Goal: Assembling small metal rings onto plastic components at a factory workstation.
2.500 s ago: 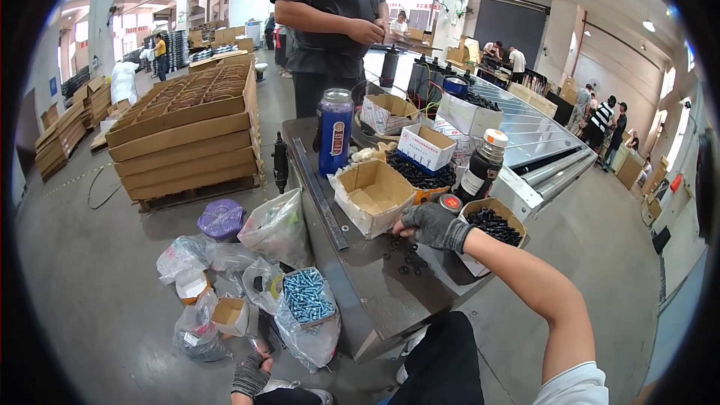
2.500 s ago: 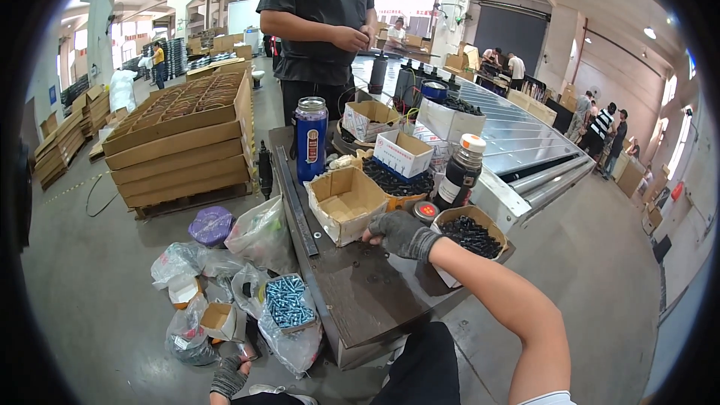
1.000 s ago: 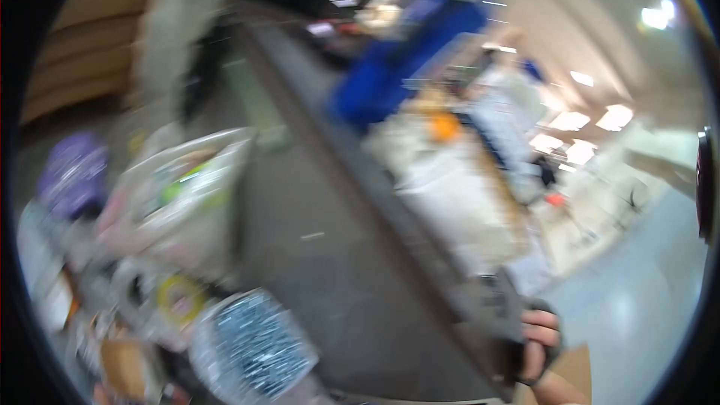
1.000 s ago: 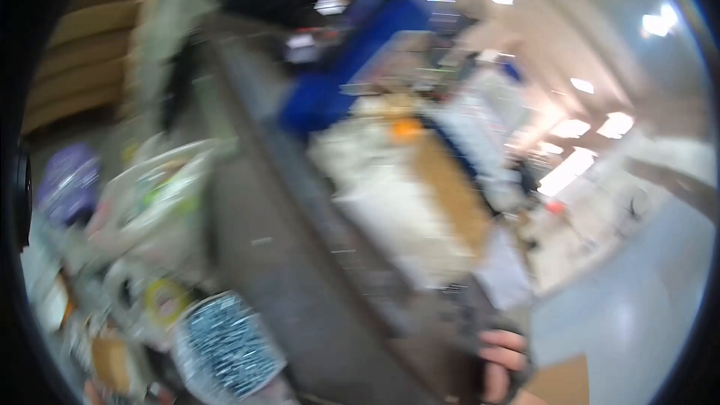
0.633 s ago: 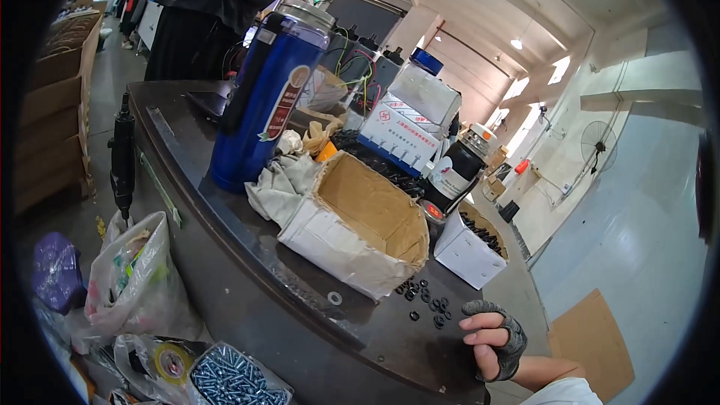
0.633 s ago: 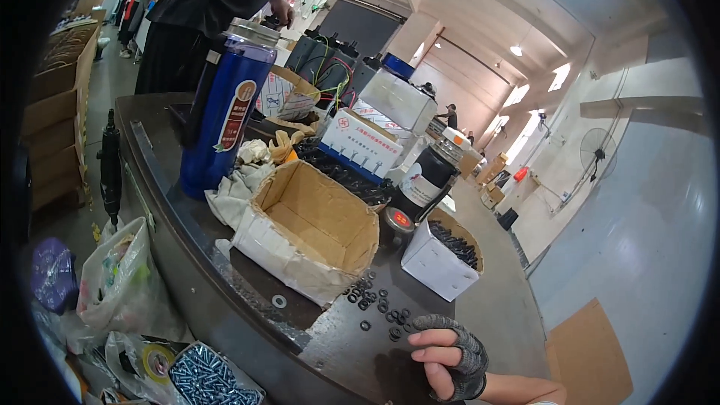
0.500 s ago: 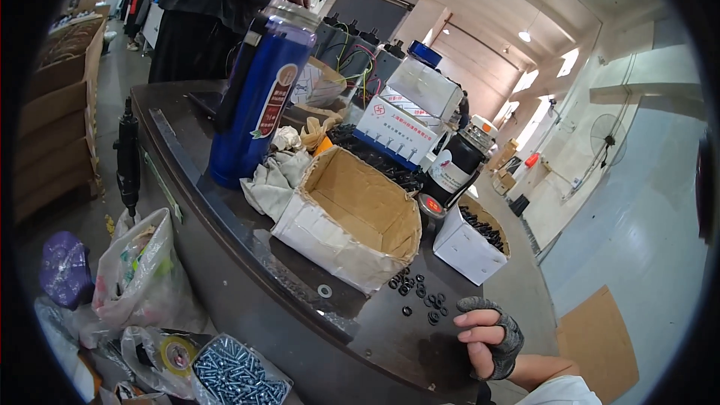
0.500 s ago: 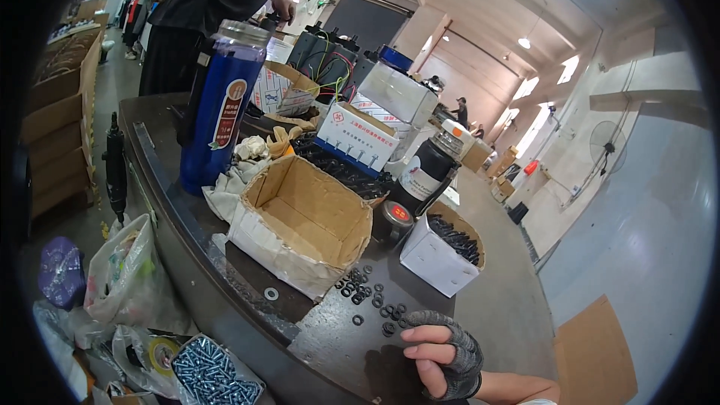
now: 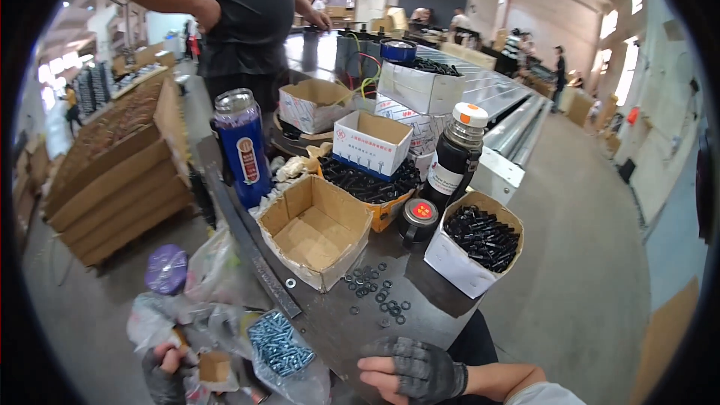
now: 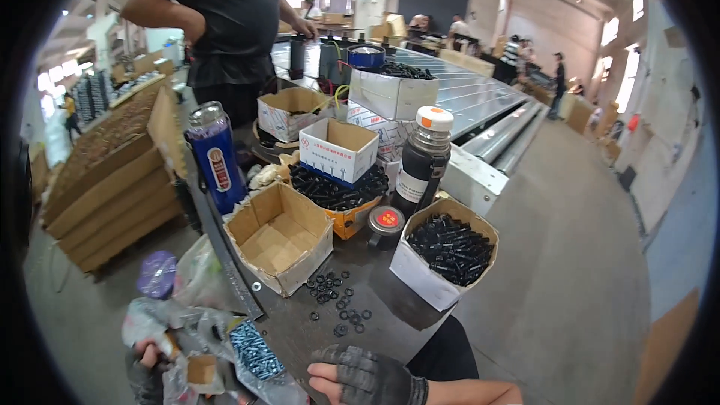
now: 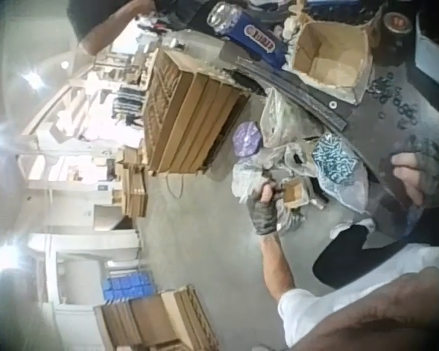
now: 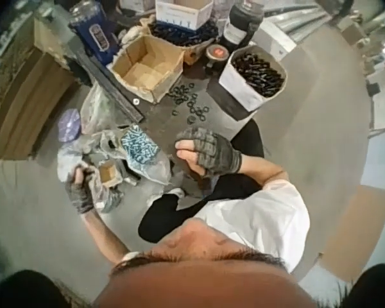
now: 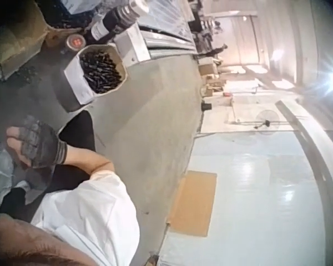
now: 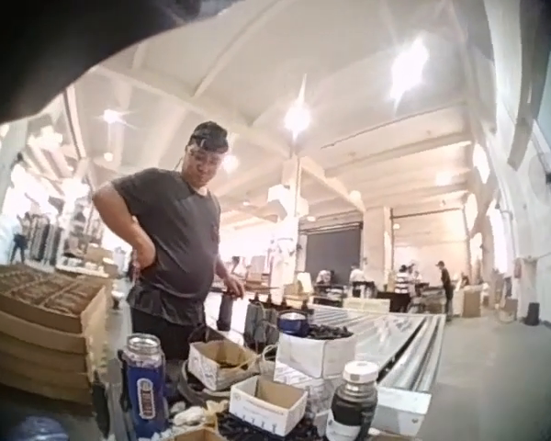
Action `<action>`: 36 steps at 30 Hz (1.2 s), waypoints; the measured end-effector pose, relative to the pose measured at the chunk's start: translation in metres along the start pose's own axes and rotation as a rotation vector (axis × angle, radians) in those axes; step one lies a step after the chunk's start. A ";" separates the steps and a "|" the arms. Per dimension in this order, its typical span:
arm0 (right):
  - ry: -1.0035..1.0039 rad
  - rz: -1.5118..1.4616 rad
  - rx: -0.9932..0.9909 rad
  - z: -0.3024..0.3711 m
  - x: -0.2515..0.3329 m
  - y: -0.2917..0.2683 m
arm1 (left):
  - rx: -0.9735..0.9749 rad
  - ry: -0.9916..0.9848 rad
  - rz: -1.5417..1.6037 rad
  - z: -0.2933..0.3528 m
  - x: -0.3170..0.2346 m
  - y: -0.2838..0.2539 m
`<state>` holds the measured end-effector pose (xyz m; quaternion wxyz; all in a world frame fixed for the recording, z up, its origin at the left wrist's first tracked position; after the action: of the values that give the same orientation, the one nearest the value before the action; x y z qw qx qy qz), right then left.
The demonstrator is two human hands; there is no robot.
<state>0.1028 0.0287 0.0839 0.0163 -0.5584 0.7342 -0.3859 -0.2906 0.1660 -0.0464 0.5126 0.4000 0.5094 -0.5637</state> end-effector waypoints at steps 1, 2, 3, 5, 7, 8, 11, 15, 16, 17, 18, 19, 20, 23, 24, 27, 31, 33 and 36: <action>-0.053 -0.069 -0.020 -0.002 0.007 0.000 | 0.020 0.164 -0.182 0.029 -0.063 0.024; -0.103 -0.058 -0.052 0.001 0.014 -0.003 | 0.063 0.316 -0.370 0.052 -0.118 0.061; -0.122 -0.003 -0.079 0.007 0.018 -0.008 | 0.094 0.339 -0.370 0.056 -0.153 0.111; -0.077 -0.001 -0.048 0.015 0.008 -0.008 | 0.196 0.420 -0.388 0.062 -0.205 0.205; -0.006 0.004 0.034 0.018 -0.003 0.000 | 0.322 0.439 -0.356 0.063 -0.226 0.274; -0.034 -0.022 0.013 0.020 -0.003 -0.001 | 0.373 0.402 -0.309 0.058 -0.229 0.300; 0.022 -0.108 0.104 0.020 -0.002 0.003 | 0.291 0.545 -0.387 0.029 -0.256 0.323; -0.062 -0.089 0.053 0.022 0.003 0.004 | 0.179 0.440 -0.363 -0.041 -0.262 0.305; -0.073 -0.097 0.051 0.022 0.006 0.003 | 0.162 0.376 -0.393 -0.059 -0.251 0.301; -0.041 -0.120 0.054 0.022 0.004 0.005 | 0.160 0.366 -0.482 -0.064 -0.245 0.302; -0.002 -0.131 0.061 0.022 -0.001 0.005 | 0.168 0.359 -0.562 -0.067 -0.237 0.309; 0.007 -0.138 0.088 0.021 -0.002 0.003 | 0.159 0.346 -0.562 -0.066 -0.237 0.316; -0.012 -0.136 0.091 0.024 -0.002 0.006 | 0.169 0.346 -0.545 -0.064 -0.238 0.321; -0.042 -0.130 0.068 0.032 -0.006 0.013 | 0.180 0.358 -0.442 -0.072 -0.243 0.318; -0.055 -0.128 0.084 0.033 -0.004 0.015 | 0.165 0.359 -0.427 -0.075 -0.245 0.314; -0.078 -0.017 0.028 0.032 0.000 0.014 | 0.326 0.345 -0.494 -0.069 -0.252 0.322; -0.105 -0.033 0.040 0.034 0.002 0.011 | 0.346 0.528 -0.860 -0.076 -0.257 0.325; -0.121 -0.030 0.049 0.032 0.005 0.010 | 0.371 0.561 -0.739 -0.077 -0.263 0.315; -0.082 -0.054 0.082 0.027 0.003 0.009 | 0.431 0.587 -0.628 -0.080 -0.264 0.313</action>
<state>0.1062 0.0121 0.0613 0.0588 -0.5921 0.7012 -0.3928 0.0526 0.3034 0.1460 0.0574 0.4661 0.6005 -0.6473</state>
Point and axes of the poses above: each hand's wrist, its own z-axis away from the middle knuckle, its own y-axis out of the palm, x = y × z, the point moved 10 cm from there along -z, towards the middle knuckle, and after that the axes turned 13 degrees about -z, right-handed, at the moved point
